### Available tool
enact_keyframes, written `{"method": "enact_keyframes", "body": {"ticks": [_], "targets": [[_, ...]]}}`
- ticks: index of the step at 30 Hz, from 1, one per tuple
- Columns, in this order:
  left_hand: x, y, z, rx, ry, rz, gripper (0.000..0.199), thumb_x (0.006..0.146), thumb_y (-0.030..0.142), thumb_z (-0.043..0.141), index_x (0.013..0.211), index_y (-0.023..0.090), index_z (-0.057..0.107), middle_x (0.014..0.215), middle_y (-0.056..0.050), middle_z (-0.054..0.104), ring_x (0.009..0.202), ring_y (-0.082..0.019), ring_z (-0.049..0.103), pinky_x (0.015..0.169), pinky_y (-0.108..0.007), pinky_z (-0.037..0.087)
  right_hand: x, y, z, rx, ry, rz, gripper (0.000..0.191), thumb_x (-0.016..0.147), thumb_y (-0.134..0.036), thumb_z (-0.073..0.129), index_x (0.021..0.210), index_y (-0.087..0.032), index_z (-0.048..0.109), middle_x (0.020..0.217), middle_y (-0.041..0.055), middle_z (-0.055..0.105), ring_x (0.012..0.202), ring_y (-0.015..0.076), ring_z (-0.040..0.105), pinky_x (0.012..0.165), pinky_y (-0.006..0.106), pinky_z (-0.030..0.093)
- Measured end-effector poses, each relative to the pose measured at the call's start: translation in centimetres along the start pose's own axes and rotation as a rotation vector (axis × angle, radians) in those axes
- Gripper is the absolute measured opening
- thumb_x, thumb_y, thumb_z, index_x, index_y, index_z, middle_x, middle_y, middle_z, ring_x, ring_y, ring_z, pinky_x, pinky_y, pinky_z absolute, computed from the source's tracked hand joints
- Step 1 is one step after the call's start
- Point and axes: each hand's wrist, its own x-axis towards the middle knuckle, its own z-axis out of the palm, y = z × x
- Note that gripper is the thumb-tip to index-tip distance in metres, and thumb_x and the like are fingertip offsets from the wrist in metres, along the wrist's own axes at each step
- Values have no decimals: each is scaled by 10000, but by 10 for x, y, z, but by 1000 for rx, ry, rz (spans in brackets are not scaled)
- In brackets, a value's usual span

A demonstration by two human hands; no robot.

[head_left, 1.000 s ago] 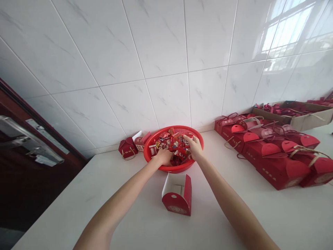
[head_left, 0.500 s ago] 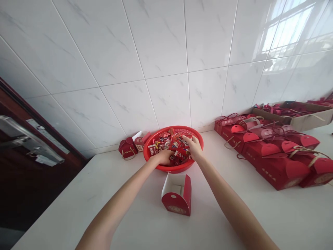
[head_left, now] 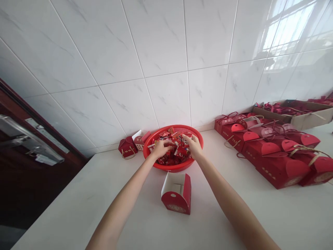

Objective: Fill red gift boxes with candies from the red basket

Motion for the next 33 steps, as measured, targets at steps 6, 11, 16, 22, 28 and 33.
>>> {"method": "enact_keyframes", "body": {"ticks": [6, 11, 16, 22, 28, 33], "targets": [[2, -3, -1, -100, 136, 20, 268, 780, 262, 674, 1017, 168, 755, 1116, -92, 760, 1045, -257, 707, 927, -375, 551, 3, 3, -1, -14, 16, 9, 290, 653, -429, 802, 719, -237, 596, 718, -7, 699, 616, 170, 661, 457, 240, 498], [-1, 3, -1, -168, 175, 39, 257, 821, 349, 660, 971, 171, 769, 1050, -82, 778, 1042, -257, 701, 965, -386, 528, 4, 4, -1, -17, 21, -4, 288, 648, -427, 802, 723, -234, 603, 724, -4, 702, 653, 178, 669, 488, 245, 515], [-9, 12, -4, -337, 208, -64, 327, 820, 384, 630, 1032, 177, 769, 1149, -78, 750, 1100, -276, 677, 977, -405, 528, 3, 3, 0, -13, 24, -1, 278, 646, -416, 790, 736, -221, 613, 753, -1, 701, 646, 161, 654, 486, 234, 499], [-32, 17, -1, -609, 279, -60, 497, 710, 373, 762, 1164, 178, 710, 1108, -74, 734, 981, -232, 701, 897, -398, 584, 1, 2, 0, -20, 17, -14, 267, 658, -410, 785, 751, -220, 623, 763, 12, 701, 654, 173, 657, 484, 248, 508], [-60, 42, 3, -666, 367, -55, 534, 636, 401, 836, 1091, 148, 718, 938, -59, 738, 882, -214, 702, 838, -385, 597, -4, -3, -2, -102, -124, -32, 323, 671, -457, 781, 810, -206, 631, 772, 3, 677, 685, 166, 656, 481, 234, 530], [-77, 66, 3, -614, 441, 7, 469, 618, 401, 857, 1002, 160, 736, 962, -82, 758, 920, -233, 706, 874, -387, 577, -22, -19, -1, -170, -256, -37, 389, 674, -488, 794, 869, -187, 642, 844, 18, 685, 682, 152, 643, 484, 241, 556]]}}
